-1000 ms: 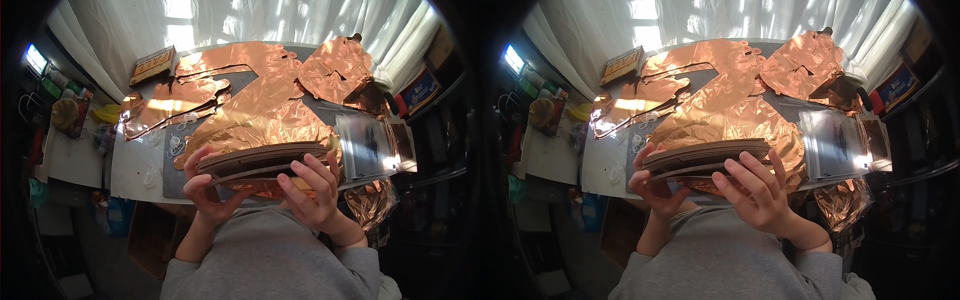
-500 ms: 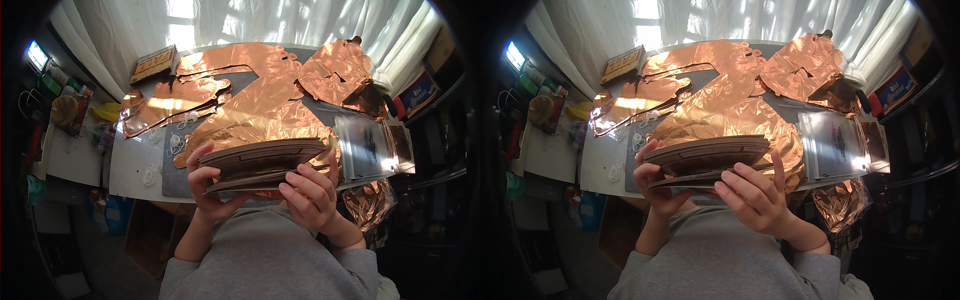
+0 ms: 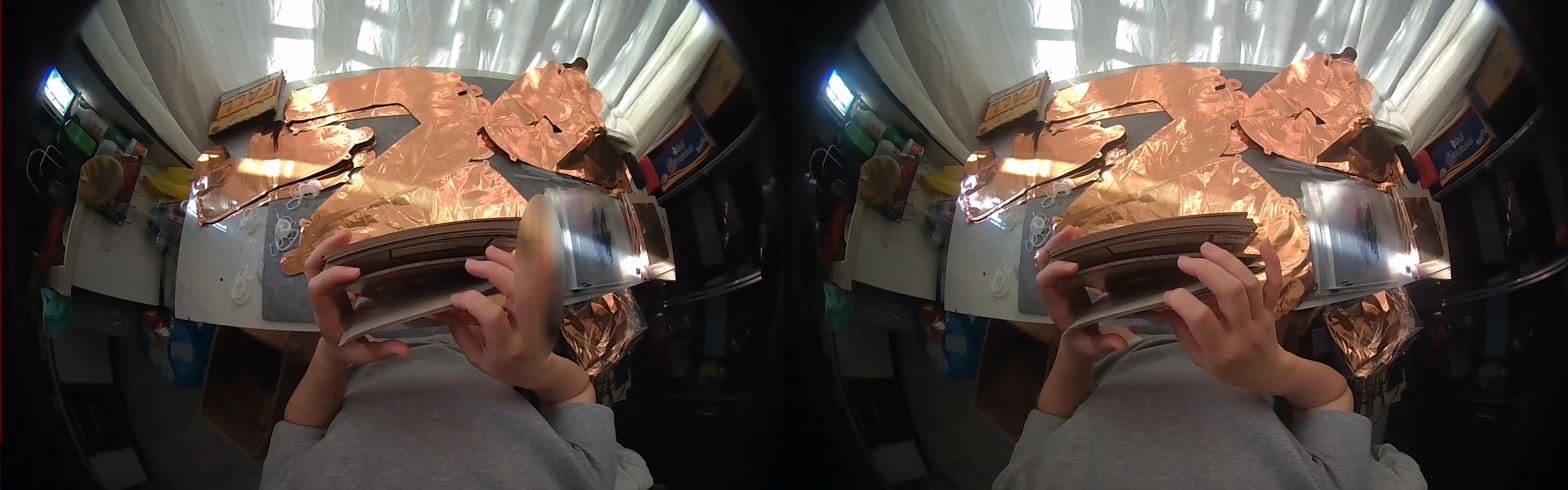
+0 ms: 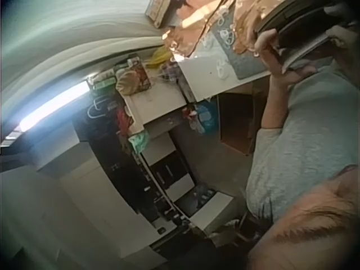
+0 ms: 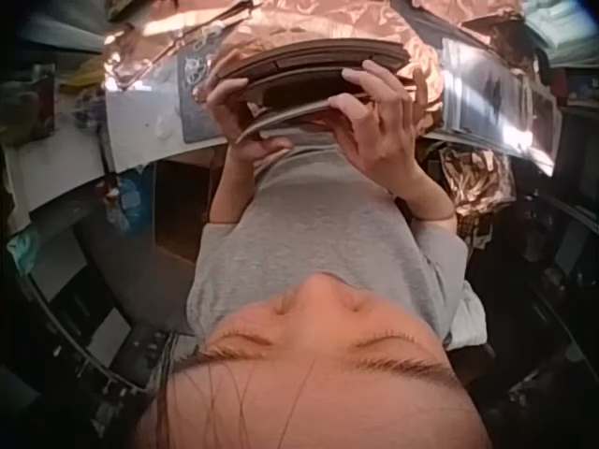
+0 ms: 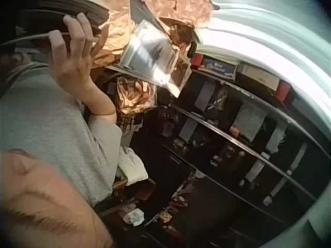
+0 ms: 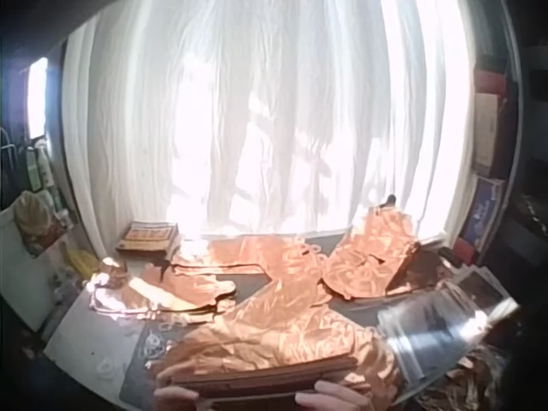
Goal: Organizing, folding, and packaging metallic balloons and cardstock labels into plastic sleeves.
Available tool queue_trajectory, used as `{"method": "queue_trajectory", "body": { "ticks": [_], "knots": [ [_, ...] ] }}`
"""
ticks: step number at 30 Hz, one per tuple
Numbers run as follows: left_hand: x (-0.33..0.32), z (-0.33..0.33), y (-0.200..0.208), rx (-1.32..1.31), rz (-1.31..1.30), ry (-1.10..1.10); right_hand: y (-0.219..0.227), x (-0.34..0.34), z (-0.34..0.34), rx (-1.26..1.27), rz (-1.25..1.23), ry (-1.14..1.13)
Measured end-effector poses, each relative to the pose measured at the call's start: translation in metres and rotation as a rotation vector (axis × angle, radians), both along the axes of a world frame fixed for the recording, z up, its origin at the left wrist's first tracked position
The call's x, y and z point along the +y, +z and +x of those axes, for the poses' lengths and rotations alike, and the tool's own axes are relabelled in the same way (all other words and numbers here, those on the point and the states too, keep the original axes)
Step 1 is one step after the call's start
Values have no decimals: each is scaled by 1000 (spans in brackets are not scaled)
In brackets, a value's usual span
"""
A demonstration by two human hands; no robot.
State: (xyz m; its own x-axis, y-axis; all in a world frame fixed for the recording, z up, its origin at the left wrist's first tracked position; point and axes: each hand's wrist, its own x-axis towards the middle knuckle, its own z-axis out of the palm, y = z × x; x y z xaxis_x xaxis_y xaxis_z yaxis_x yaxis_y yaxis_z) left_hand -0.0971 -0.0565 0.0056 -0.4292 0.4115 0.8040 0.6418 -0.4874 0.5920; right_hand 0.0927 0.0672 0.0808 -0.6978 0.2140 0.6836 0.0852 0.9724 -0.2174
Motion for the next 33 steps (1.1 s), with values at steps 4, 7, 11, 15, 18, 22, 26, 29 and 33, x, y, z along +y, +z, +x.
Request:
{"method": "queue_trajectory", "body": {
  "ticks": [4,7,11,15,18,22,26,29,33],
  "knots": [
    [-4,-5,-2,37,-44,12,2,0,-1,-15,-10,-4],
    [-6,-3,0,-1,-75,17,1,1,-1,-5,-2,-3],
    [-7,-7,3,43,-110,0,-5,1,3,-11,35,32],
    [-7,-9,1,105,-108,-43,-7,1,8,14,26,63],
    [-7,-3,-1,58,-87,-3,-9,1,12,-4,44,55],
    [-5,11,-1,-57,-117,138,-18,1,20,10,70,87],
    [-12,6,-30,-252,-87,100,-18,2,29,-11,76,123],
    [-10,7,-25,-146,-64,70,-18,0,36,-43,81,134],
    [-8,8,-20,-126,-51,76,-15,2,41,-124,41,171]
  ]
}}
